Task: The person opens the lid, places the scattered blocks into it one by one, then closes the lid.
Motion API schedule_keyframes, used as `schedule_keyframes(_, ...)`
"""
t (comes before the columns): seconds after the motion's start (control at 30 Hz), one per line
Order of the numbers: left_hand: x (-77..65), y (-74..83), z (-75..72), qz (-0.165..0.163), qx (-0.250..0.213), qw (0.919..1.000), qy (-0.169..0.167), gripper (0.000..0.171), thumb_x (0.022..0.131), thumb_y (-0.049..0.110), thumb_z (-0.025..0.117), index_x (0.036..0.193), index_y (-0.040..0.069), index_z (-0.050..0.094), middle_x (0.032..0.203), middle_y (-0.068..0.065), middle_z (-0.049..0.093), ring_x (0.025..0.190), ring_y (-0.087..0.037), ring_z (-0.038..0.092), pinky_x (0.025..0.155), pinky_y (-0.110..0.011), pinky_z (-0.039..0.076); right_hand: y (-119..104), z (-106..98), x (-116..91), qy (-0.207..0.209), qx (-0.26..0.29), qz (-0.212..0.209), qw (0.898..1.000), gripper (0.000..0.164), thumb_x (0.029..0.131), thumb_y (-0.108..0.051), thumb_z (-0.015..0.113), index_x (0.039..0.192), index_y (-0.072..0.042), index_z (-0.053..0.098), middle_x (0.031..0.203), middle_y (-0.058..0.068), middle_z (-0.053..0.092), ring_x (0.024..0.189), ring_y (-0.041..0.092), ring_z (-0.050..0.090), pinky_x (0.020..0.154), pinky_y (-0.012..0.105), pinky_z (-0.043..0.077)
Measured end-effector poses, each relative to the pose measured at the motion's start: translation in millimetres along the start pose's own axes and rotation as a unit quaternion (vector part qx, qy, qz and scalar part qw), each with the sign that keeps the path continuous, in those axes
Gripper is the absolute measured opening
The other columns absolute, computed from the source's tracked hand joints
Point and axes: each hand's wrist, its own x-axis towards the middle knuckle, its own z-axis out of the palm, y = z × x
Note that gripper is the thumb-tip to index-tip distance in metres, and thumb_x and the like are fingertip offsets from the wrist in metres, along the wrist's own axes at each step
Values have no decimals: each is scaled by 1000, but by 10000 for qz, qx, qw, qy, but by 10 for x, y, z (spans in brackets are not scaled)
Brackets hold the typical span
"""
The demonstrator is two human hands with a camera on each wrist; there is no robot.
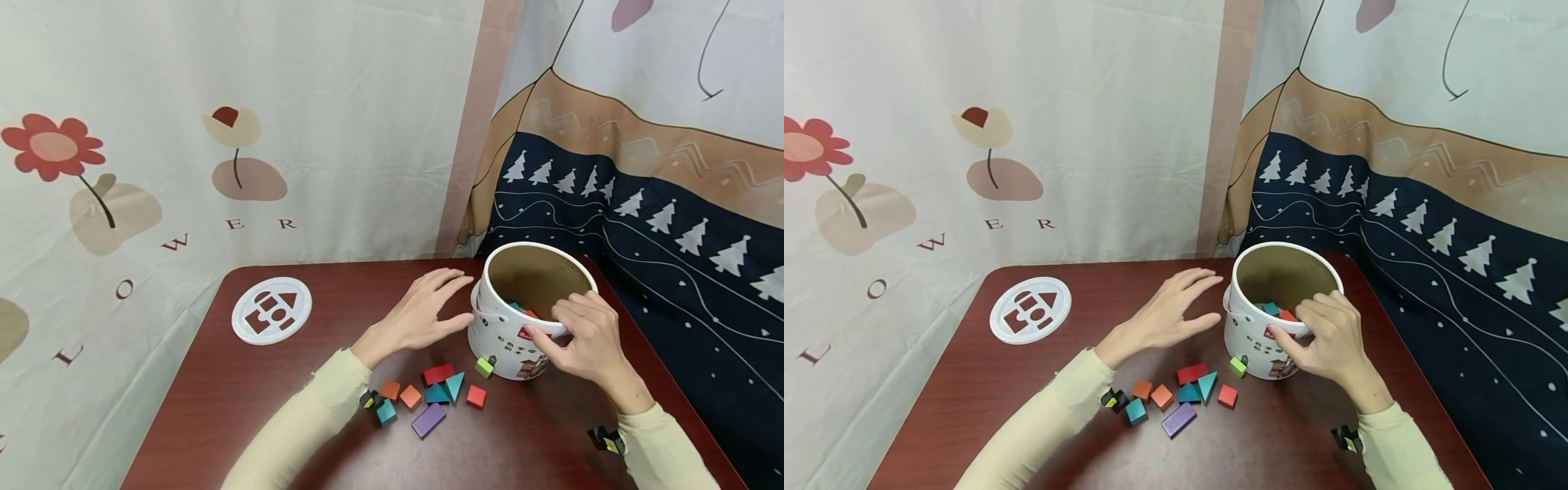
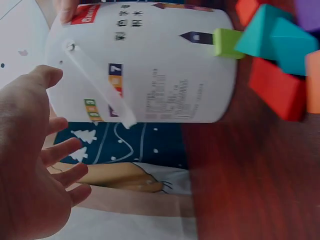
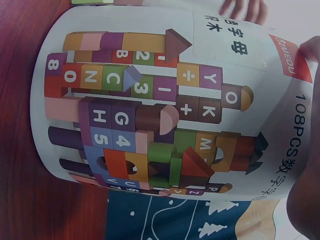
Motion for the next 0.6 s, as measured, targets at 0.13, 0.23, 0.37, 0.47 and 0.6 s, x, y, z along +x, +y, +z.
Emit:
schedule_keyframes(0.13,-157,-33,89,-131,122,9996,-239,65,97,53,61,152,19,52,152,-2,47,143,-20,33,116,-51,32,-7,-2,3,23,-6,14,10000,55,85,-55,62,51,-17,42,50,-4,37,51,16,35,53,37,27)
schedule_keyframes(0.23,-252,-30,168,-128,172,9990,-391,65,97,54,60,151,19,54,150,-2,49,140,-20,36,114,-50,34,-16,-4,13,43,3,13,10000,55,85,-55,62,51,-17,42,51,-5,36,51,16,34,53,37,27)
schedule_keyframes(0.37,-355,9,277,-23,246,9979,-591,63,97,55,60,147,17,58,146,-3,52,136,-20,41,112,-47,38,-30,-7,30,70,23,-9,10000,56,85,-54,63,51,-16,41,51,-5,35,51,16,34,52,37,27)
schedule_keyframes(0.47,-410,59,349,96,370,9963,-772,62,97,56,60,144,17,61,144,-4,55,133,-21,45,109,-45,42,-39,-8,40,91,28,-27,10000,56,85,-54,63,51,-16,41,51,-6,35,51,16,34,52,37,27)
schedule_keyframes(0.6,-462,126,436,200,609,9927,-1020,62,96,57,60,142,16,64,142,-4,57,127,-21,50,104,-42,46,-40,-4,43,96,24,-41,9999,55,85,-54,63,51,-16,42,51,-6,36,51,16,34,52,37,27)
